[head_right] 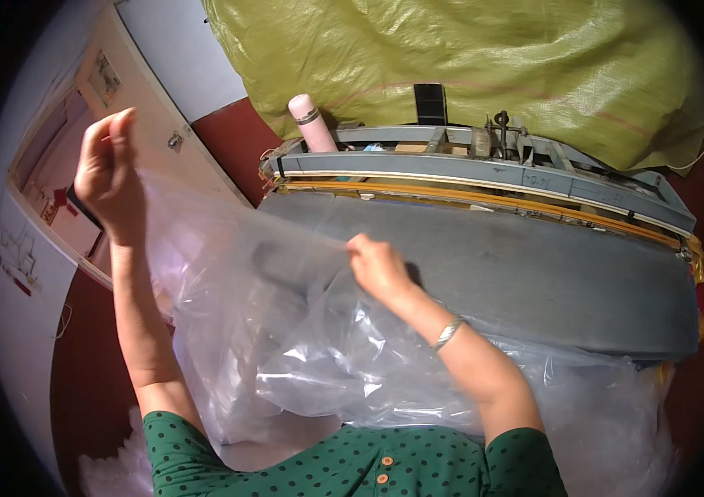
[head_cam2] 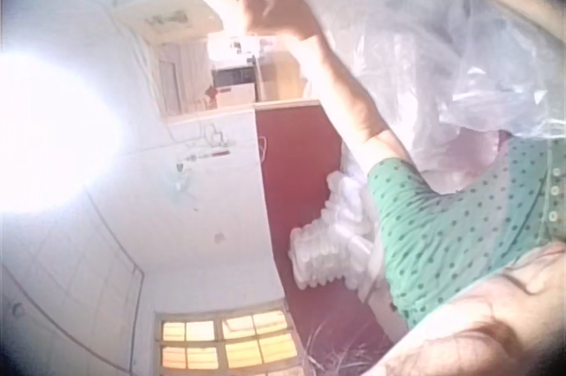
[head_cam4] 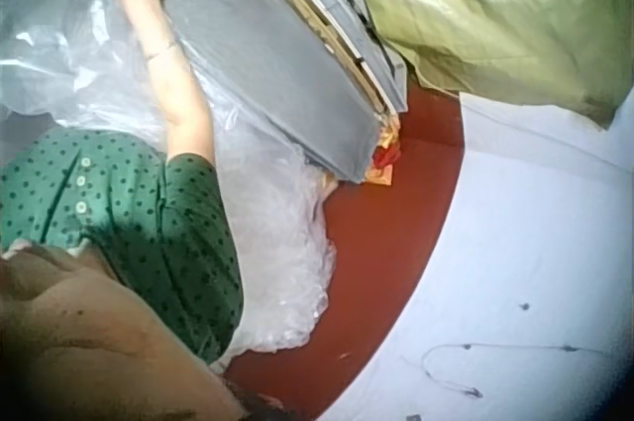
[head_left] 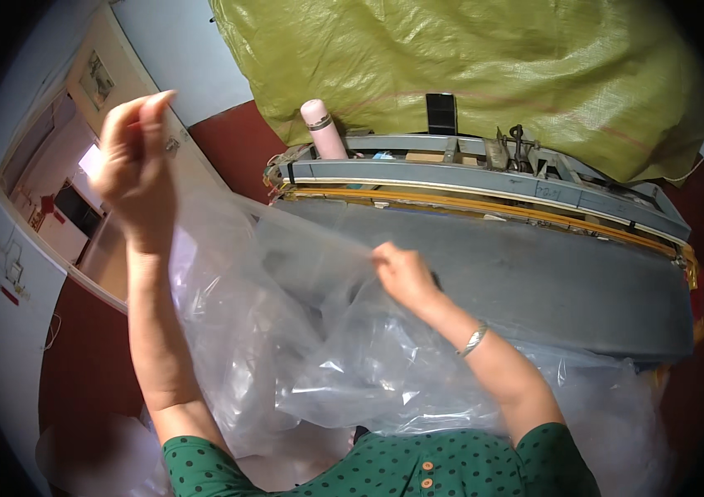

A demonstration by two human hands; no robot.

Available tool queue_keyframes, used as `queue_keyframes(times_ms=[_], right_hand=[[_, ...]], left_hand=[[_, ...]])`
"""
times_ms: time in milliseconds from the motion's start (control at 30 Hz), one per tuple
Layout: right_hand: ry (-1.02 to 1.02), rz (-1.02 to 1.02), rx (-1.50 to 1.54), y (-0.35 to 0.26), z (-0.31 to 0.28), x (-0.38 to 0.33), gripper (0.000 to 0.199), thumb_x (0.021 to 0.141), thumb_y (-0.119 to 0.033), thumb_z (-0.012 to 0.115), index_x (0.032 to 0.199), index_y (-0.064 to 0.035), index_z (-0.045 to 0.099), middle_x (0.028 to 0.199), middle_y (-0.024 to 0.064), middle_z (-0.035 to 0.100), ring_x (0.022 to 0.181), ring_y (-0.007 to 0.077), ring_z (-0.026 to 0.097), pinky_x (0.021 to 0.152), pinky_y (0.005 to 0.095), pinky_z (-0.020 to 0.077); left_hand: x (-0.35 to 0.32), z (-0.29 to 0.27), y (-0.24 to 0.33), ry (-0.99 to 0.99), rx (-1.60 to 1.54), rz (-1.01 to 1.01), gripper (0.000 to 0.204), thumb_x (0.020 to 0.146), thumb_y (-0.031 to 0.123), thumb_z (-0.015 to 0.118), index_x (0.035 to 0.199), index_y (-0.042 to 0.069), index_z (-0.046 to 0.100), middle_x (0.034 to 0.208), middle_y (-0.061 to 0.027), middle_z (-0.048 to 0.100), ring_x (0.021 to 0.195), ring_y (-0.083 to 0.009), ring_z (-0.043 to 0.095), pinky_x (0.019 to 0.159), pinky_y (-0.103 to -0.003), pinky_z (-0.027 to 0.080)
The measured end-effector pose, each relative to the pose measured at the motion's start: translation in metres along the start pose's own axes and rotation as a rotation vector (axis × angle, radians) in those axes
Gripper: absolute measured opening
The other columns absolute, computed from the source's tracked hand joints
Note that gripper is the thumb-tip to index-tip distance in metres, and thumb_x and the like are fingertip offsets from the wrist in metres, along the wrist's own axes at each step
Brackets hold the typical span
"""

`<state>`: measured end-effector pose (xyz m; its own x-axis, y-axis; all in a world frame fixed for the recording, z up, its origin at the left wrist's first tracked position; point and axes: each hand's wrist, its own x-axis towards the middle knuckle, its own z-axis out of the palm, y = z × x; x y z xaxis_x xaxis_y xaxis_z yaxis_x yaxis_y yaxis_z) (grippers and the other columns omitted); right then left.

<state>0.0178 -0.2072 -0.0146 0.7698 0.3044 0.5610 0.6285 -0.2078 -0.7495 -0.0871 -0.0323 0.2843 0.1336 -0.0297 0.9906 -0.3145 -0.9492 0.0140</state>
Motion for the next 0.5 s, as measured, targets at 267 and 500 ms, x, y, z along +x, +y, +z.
queue_keyframes(times_ms=[267,500], right_hand=[[0.390,-0.033,-0.087,-0.028,-0.132,0.042,0.012,0.084,-0.015,0.060,0.082,-0.0037,0.056,0.062,0.0111,0.059,0.055,0.0238,0.059,0.050,0.0309,0.0444],[0.321,0.054,0.040,0.021,-0.136,0.000,0.009,0.084,-0.009,0.060,0.083,-0.0014,0.056,0.061,0.0066,0.058,0.052,0.0099,0.052,0.050,0.0262,0.0427]], left_hand=[[-0.058,-0.018,-0.120,-0.236,0.456,-0.276,0.016,0.087,0.017,0.057,0.089,0.002,0.062,0.084,-0.0087,0.064,0.075,-0.0209,0.058,0.073,-0.028,0.046],[-0.203,0.068,0.009,-1.256,-0.326,0.213,0.071,0.068,0.034,0.070,0.127,0.006,0.043,0.135,-0.0135,0.038,0.128,-0.0299,0.030,0.101,-0.044,0.029]])
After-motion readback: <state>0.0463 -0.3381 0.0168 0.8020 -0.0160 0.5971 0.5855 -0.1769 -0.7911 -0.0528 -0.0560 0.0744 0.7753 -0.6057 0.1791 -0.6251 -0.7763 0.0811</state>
